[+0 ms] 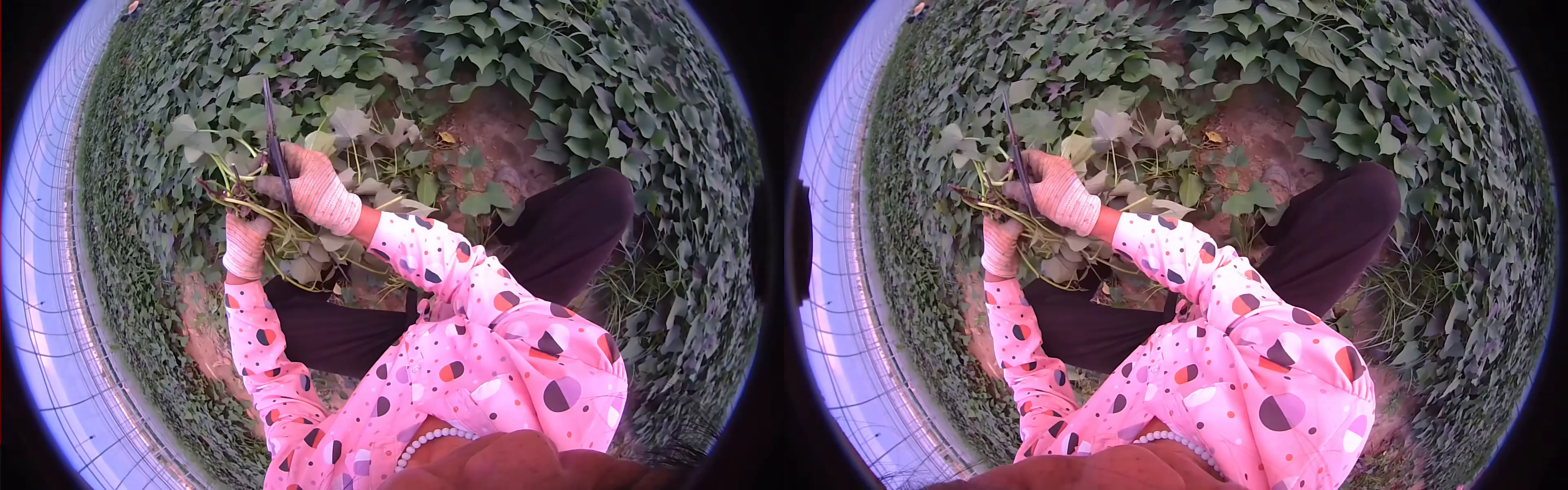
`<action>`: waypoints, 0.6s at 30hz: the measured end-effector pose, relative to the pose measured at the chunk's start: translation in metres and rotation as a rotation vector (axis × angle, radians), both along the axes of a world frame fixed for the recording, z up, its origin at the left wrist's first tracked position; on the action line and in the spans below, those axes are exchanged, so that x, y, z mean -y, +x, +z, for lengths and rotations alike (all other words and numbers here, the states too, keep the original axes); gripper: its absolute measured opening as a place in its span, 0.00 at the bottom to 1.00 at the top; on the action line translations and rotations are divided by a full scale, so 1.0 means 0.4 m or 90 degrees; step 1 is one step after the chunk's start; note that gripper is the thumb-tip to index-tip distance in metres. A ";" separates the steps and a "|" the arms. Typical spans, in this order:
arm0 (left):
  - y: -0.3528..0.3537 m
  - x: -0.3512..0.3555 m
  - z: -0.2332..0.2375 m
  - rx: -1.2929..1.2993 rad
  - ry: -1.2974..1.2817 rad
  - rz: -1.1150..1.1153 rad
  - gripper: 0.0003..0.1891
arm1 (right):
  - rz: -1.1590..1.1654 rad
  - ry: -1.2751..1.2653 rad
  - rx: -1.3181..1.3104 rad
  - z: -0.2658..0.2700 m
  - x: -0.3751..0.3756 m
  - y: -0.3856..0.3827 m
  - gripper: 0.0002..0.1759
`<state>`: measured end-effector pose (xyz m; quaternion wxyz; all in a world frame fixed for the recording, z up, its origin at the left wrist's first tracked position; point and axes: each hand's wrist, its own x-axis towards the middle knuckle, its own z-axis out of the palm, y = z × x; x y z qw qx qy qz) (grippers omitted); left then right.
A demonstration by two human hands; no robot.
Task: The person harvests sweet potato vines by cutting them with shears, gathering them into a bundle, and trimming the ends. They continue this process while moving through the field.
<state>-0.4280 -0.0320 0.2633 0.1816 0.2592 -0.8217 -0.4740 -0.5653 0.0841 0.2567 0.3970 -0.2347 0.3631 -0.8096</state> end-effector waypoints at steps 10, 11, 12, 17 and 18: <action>0.043 0.072 0.040 0.085 -0.035 0.272 0.24 | -0.030 0.661 -0.388 -0.606 -0.055 -0.244 0.34; 0.059 0.091 0.042 0.070 -0.088 0.293 0.23 | 0.036 0.769 -0.384 -0.618 -0.117 -0.268 0.36; 0.076 0.109 0.037 0.071 -0.087 0.299 0.23 | 0.099 0.926 -0.358 -0.769 -0.156 -0.296 0.37; 0.129 0.174 0.028 0.013 -0.125 0.350 0.22 | 0.180 0.967 -0.420 -0.950 -0.329 -0.325 0.38; 0.134 0.178 0.028 0.047 -0.160 0.368 0.22 | 0.150 0.984 -0.441 -0.901 -0.322 -0.322 0.36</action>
